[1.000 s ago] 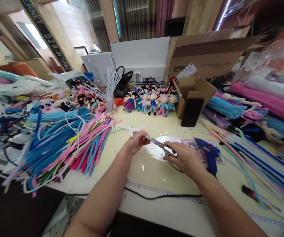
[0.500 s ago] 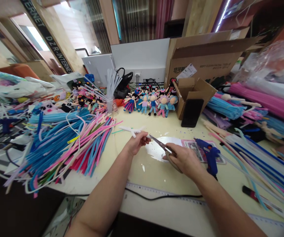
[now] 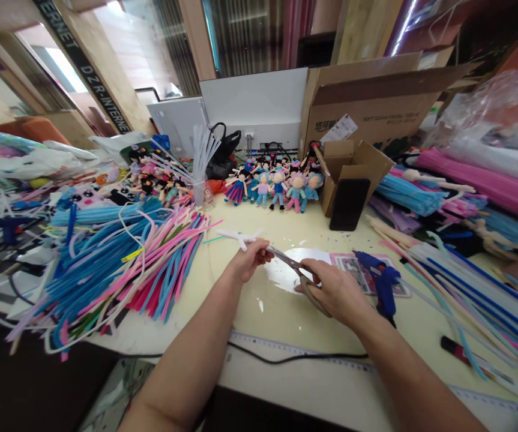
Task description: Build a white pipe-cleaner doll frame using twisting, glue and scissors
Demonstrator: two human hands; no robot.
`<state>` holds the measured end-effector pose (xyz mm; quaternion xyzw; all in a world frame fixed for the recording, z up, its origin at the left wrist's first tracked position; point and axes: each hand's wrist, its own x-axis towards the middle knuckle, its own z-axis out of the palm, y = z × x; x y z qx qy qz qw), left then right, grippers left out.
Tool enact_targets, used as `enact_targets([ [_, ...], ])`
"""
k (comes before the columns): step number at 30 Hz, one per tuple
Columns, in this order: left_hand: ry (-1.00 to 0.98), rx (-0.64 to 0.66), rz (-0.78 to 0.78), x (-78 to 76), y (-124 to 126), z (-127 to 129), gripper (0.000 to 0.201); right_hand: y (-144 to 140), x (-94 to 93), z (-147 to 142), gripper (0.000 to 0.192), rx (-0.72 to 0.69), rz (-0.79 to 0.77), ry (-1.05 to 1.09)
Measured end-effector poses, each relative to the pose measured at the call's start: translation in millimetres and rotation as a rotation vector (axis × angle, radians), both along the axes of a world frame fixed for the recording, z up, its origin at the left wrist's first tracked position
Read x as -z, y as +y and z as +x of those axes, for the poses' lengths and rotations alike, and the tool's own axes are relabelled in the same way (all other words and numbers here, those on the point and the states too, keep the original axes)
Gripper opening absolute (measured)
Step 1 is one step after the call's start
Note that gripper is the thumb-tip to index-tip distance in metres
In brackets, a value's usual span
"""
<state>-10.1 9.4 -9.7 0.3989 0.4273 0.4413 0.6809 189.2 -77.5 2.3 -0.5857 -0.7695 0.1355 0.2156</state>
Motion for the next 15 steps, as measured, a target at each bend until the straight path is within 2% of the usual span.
enact_targets([
  [6, 0.008, 0.008, 0.024, 0.2, -0.2, -0.7, 0.023, -0.3, -6.6, -0.6, 0.024, 0.009, -0.106, 0.042],
  [12, 0.008, -0.004, 0.020, -0.3, -0.3, -0.2, 0.026, -1.8, -9.8, -4.2, 0.015, -0.008, -0.133, 0.087],
  [15, 0.007, -0.016, 0.023, -0.5, -0.3, 0.0, 0.026, -2.5, -9.0, -8.0, 0.016, 0.022, -0.160, 0.076],
])
